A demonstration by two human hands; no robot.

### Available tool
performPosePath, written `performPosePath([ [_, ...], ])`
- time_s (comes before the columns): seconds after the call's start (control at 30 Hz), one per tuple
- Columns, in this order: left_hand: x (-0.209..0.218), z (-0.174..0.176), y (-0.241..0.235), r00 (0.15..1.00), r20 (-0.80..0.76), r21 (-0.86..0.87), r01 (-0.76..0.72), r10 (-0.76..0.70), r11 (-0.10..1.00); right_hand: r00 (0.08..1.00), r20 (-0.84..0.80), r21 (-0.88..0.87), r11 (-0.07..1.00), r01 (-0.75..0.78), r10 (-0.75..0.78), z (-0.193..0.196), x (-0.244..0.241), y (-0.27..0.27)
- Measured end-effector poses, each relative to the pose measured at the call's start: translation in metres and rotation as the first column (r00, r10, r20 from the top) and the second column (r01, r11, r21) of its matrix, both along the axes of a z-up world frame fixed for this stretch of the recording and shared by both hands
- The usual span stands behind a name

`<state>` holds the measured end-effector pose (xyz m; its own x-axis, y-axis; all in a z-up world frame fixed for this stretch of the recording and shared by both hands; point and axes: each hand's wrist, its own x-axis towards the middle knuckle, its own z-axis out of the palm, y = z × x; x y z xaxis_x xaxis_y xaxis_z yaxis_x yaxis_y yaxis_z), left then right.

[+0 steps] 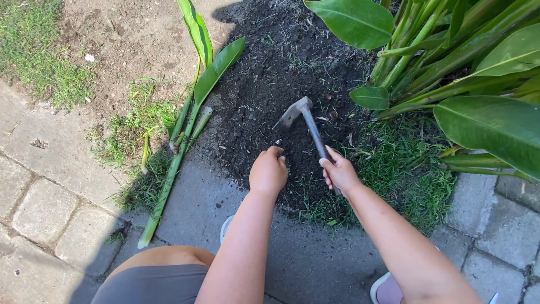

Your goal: The person weeds a garden bed by loosening the soil with a hand hoe and pulling out weeds and roots by hand.

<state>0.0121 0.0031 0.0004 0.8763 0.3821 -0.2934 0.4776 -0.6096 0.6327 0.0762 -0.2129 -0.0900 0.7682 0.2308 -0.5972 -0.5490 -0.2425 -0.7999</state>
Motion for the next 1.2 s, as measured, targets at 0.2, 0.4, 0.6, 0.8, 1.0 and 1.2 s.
performPosePath([
  [0.2, 0.000, -0.004, 0.002, 1.000, -0.003, -0.002, -0.010, 0.010, 1.000, 0.999, -0.039, -0.246, 0.969, 0.017, -0.028, -0.019, 0.041, -0.018],
  [0.4, 0.000, -0.007, -0.004, 1.000, -0.003, -0.019, 0.000, 0.000, 1.000, 0.992, 0.044, -0.440, 0.894, -0.084, 0.115, 0.030, 0.028, -0.070],
  [0.6, 0.000, -0.007, -0.010, 1.000, 0.003, -0.015, 0.005, -0.005, 1.000, 0.900, 0.383, -0.476, 0.879, -0.003, 0.210, 0.059, 0.057, -0.041],
  [0.8, 0.005, 0.000, -0.012, 1.000, -0.002, -0.031, -0.011, 0.011, 0.999, 0.833, 0.546, -0.389, 0.908, 0.157, 0.090, 0.029, 0.083, -0.008],
  [1.0, 0.002, -0.004, -0.013, 1.000, 0.020, -0.059, -0.009, 0.010, 0.998, 0.973, 0.032, -0.642, 0.751, -0.154, 0.228, 0.026, 0.087, -0.024],
  [1.2, 0.001, -0.005, -0.016, 0.999, -0.051, -0.067, -0.015, 0.012, 0.998, 0.960, 0.227, -0.622, 0.783, 0.014, 0.163, 0.037, 0.116, -0.023],
])
